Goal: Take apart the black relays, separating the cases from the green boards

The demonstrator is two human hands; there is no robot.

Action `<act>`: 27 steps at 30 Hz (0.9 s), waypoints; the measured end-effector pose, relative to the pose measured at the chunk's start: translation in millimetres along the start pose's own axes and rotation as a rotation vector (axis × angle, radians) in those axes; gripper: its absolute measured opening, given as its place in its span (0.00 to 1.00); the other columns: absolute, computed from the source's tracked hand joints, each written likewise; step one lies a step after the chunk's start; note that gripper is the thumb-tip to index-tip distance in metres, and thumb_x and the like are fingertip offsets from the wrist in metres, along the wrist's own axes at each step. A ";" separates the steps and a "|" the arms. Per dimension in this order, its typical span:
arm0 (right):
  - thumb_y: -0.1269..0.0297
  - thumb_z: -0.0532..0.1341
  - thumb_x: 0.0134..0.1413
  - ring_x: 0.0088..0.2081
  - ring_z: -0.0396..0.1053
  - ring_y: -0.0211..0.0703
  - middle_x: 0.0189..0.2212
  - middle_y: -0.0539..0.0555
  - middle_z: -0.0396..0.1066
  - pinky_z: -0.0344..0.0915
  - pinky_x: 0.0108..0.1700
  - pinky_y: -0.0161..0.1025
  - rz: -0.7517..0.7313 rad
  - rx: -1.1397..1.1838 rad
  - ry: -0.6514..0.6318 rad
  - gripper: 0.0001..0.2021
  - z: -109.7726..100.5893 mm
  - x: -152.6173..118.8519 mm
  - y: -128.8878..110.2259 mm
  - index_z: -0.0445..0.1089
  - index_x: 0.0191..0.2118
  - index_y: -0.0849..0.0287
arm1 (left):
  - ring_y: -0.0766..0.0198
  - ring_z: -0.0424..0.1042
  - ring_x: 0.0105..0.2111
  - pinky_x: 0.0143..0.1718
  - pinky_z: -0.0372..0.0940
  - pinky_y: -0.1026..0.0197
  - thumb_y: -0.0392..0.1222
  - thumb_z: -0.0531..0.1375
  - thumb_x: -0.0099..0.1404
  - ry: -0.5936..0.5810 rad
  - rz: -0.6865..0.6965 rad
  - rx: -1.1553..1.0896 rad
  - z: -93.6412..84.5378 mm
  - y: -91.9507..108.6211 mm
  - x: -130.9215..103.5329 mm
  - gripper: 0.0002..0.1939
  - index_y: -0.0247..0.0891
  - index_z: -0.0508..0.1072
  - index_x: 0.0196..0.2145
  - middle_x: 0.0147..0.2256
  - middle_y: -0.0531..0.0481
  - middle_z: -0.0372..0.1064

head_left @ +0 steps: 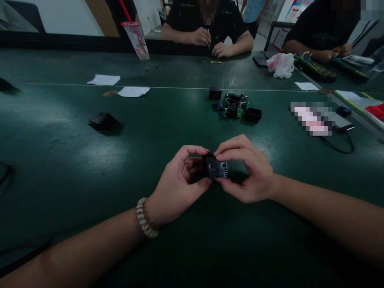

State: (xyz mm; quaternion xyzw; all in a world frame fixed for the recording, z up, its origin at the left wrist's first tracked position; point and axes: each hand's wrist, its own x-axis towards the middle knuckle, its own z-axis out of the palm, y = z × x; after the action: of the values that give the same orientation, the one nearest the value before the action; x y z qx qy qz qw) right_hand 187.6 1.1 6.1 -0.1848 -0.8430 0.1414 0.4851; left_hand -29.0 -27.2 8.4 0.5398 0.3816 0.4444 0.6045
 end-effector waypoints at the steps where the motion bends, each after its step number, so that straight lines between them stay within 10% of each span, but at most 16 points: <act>1: 0.72 0.71 0.53 0.48 0.76 0.52 0.48 0.59 0.75 0.73 0.48 0.51 0.077 0.068 0.040 0.23 1.1 -1.0 -0.3 0.72 0.55 0.56 | 0.59 0.79 0.50 0.52 0.75 0.56 0.28 0.71 0.57 -0.001 -0.008 0.000 0.5 0.3 0.1 0.26 0.40 0.70 0.51 0.48 0.47 0.76; 11: 0.52 0.73 0.57 0.27 0.74 0.37 0.28 0.48 0.75 0.71 0.30 0.35 0.966 0.898 0.342 0.14 6.0 8.4 13.2 0.75 0.37 0.57 | 0.57 0.79 0.51 0.55 0.75 0.52 0.28 0.70 0.59 -0.002 -0.015 0.023 2.5 2.3 -0.3 0.24 0.40 0.69 0.50 0.47 0.47 0.77; 27: 0.49 0.74 0.56 0.22 0.73 0.34 0.25 0.47 0.76 0.68 0.24 0.31 0.940 0.925 0.281 0.18 7.3 4.3 16.5 0.74 0.39 0.58 | 0.57 0.79 0.51 0.56 0.75 0.51 0.27 0.70 0.59 -0.004 -0.011 0.019 2.2 1.9 -0.9 0.24 0.40 0.69 0.50 0.47 0.47 0.78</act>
State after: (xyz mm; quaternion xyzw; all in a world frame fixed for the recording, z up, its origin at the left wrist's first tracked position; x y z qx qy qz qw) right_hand 182.1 17.3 -1.0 -0.3218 -0.4543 0.6587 0.5061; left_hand -27.5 -28.6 10.5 0.5444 0.3877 0.4363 0.6025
